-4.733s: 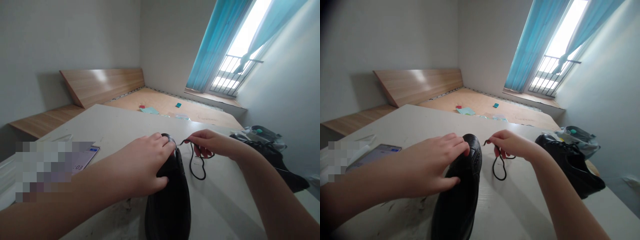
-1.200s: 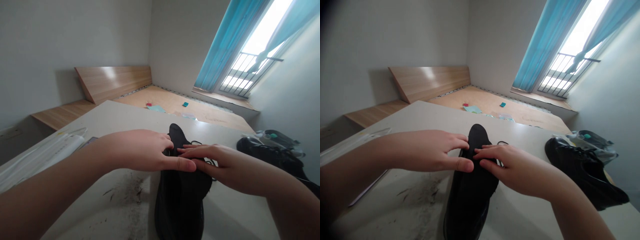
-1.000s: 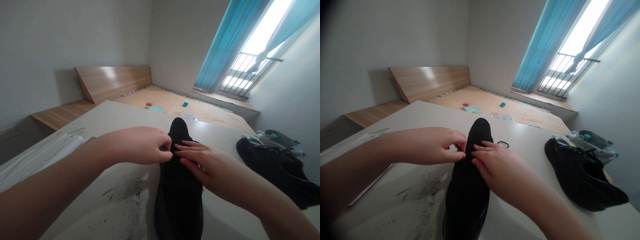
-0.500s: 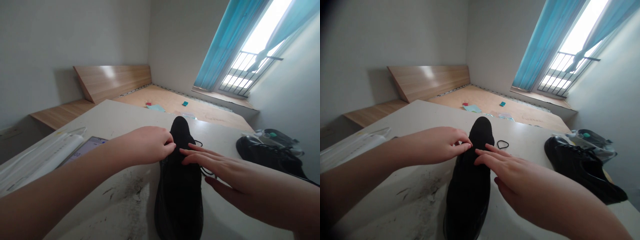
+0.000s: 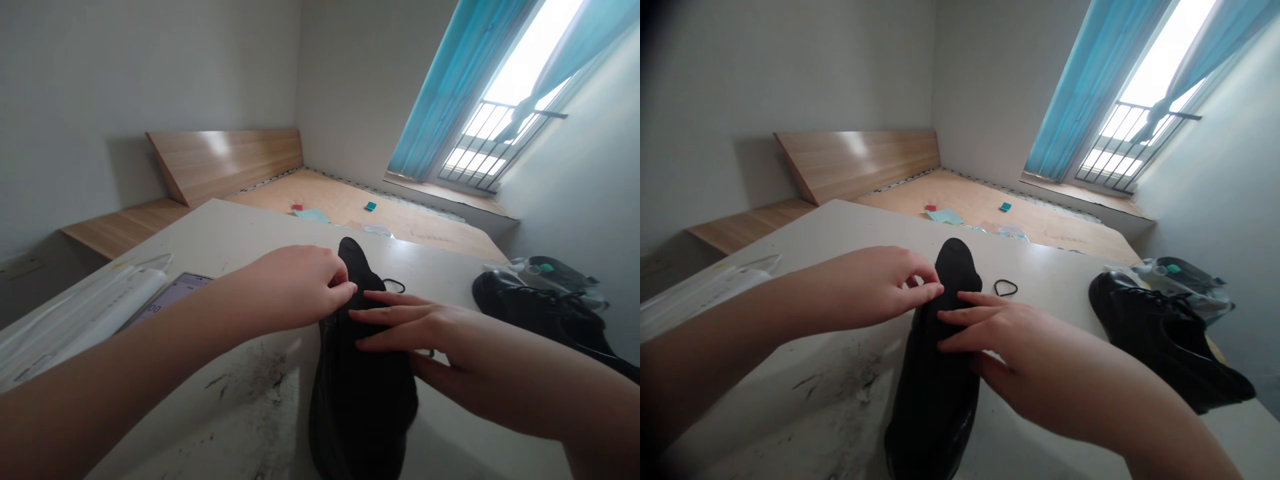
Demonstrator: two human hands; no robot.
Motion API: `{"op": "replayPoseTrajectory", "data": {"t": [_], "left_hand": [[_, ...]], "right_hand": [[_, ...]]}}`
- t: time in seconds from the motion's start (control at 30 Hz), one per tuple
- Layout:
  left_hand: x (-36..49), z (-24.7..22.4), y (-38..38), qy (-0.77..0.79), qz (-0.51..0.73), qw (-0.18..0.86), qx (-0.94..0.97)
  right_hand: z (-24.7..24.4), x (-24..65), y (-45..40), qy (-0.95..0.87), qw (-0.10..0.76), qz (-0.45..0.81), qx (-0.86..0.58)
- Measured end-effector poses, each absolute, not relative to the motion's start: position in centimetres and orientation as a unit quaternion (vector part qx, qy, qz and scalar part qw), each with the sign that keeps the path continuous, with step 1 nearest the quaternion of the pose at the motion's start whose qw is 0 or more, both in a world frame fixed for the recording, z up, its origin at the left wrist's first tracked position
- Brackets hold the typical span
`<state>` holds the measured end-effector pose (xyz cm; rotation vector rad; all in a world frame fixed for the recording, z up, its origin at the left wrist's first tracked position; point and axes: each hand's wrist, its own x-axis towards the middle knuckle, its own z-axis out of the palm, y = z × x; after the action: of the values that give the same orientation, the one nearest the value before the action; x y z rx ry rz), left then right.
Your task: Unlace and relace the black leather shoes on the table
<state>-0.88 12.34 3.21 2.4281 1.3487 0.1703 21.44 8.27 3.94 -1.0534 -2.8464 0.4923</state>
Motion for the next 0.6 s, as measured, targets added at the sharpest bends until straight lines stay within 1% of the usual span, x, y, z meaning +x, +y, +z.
{"op": "replayPoseTrajectory", "data": {"t": [0.13, 0.27, 0.33, 0.4, 0.47, 0.53, 0.6], "left_hand": [[-0.8, 3.0, 11.8, 0.467, 0.053, 0.166, 0.867], [-0.1, 2.3, 11.5, 0.466, 0.045, 0.157, 0.869], [0.2, 1.9, 11.6, 0.465, 0.048, 0.149, 0.871], [0.4, 1.7, 11.7, 0.465, 0.054, 0.139, 0.873], [0.6, 1.6, 11.7, 0.476, 0.049, 0.136, 0.867], [0.7, 1.8, 11.5, 0.492, 0.031, 0.144, 0.858], [0.8, 1.9, 11.2, 0.499, 0.012, 0.151, 0.853]], "right_hand": [[3.4, 20.2, 7.3, -0.935, 0.029, 0.11, -0.336], [2.6, 19.0, 6.3, -0.945, -0.023, 0.076, -0.317], [2.5, 19.0, 5.9, -0.946, -0.05, 0.077, -0.312], [3.1, 19.9, 6.1, -0.941, -0.057, 0.109, -0.317], [4.1, 21.4, 7.0, -0.929, -0.031, 0.175, -0.324], [5.0, 23.2, 8.8, -0.906, 0.027, 0.247, -0.343], [5.1, 24.6, 11.0, -0.874, 0.062, 0.29, -0.385]]}}
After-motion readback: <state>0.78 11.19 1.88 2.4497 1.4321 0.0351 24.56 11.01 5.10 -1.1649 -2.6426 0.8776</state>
